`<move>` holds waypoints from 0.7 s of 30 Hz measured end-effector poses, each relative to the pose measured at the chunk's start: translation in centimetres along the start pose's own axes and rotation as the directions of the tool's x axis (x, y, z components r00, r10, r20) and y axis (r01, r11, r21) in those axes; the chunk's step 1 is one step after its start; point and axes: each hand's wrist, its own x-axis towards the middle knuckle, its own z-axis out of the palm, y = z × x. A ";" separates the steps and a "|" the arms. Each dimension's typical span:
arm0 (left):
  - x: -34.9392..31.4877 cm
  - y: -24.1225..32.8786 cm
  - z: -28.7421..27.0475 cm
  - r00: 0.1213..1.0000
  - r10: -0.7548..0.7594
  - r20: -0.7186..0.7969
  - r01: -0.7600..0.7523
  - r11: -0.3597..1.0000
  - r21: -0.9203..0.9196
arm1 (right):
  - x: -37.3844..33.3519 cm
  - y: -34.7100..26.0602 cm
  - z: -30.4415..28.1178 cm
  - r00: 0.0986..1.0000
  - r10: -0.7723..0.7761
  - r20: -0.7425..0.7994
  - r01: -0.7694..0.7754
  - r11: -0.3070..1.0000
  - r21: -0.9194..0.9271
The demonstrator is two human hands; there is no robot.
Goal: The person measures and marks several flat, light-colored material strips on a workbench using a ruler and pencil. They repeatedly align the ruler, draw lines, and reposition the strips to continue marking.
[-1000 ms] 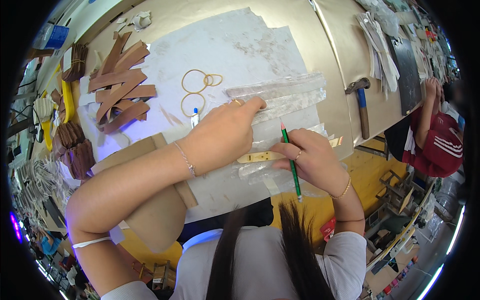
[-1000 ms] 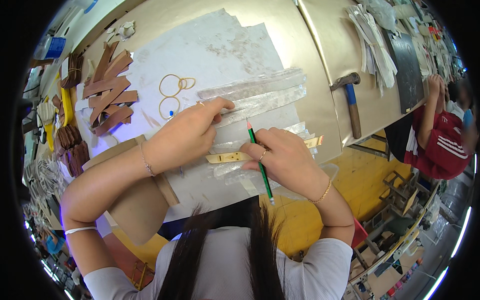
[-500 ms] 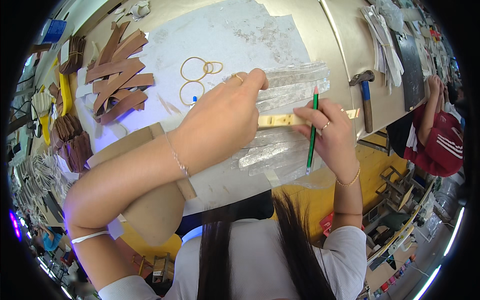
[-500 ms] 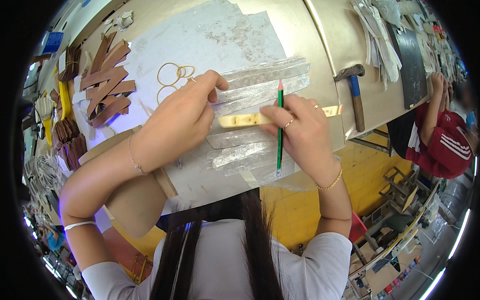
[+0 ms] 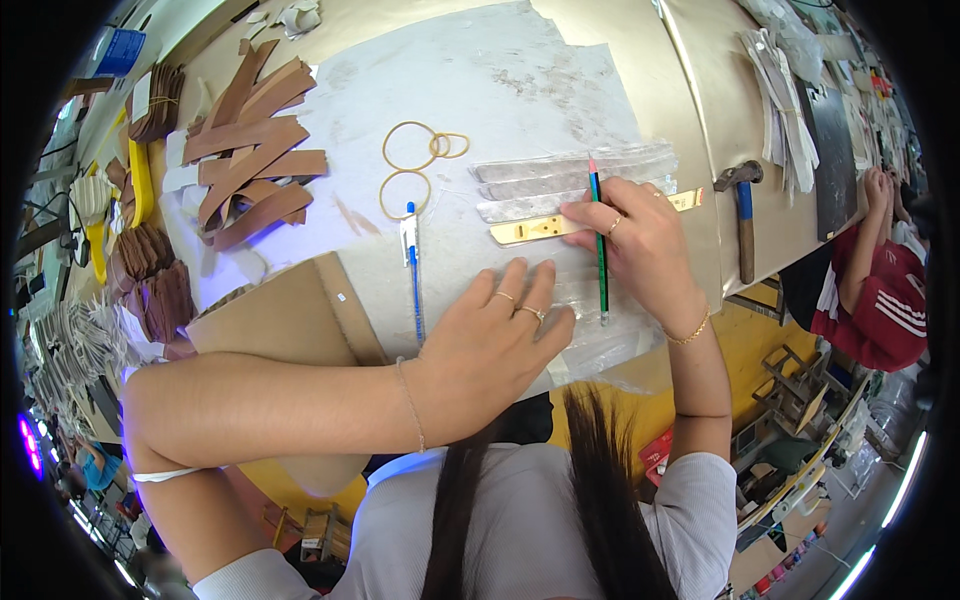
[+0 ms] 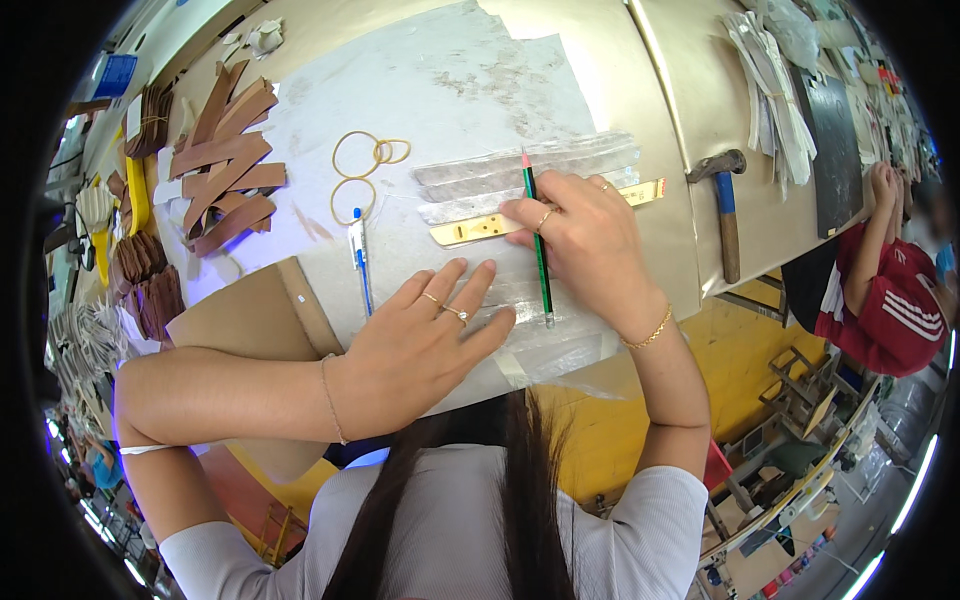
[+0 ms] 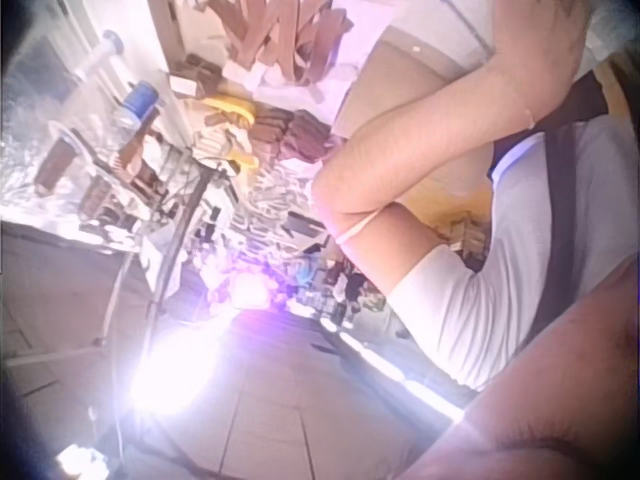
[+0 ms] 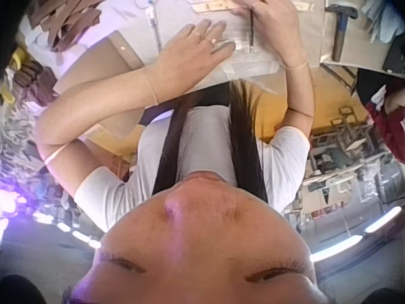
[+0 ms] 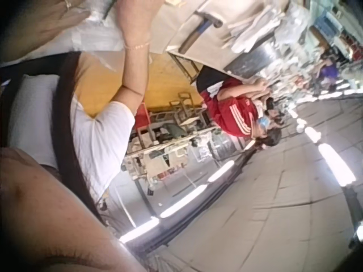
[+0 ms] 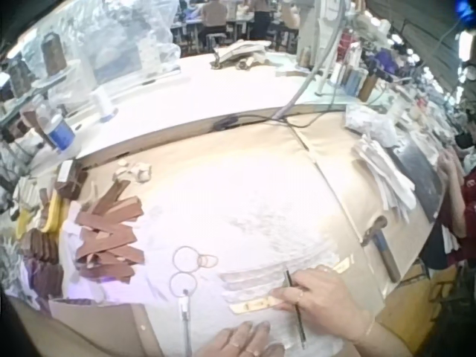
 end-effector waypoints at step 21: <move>0.0 -0.4 1.0 0.997 -0.081 0.015 0.079 0.994 0.076 | 0.1 -0.2 0.0 0.999 -0.002 0.052 0.003 1.000 -0.027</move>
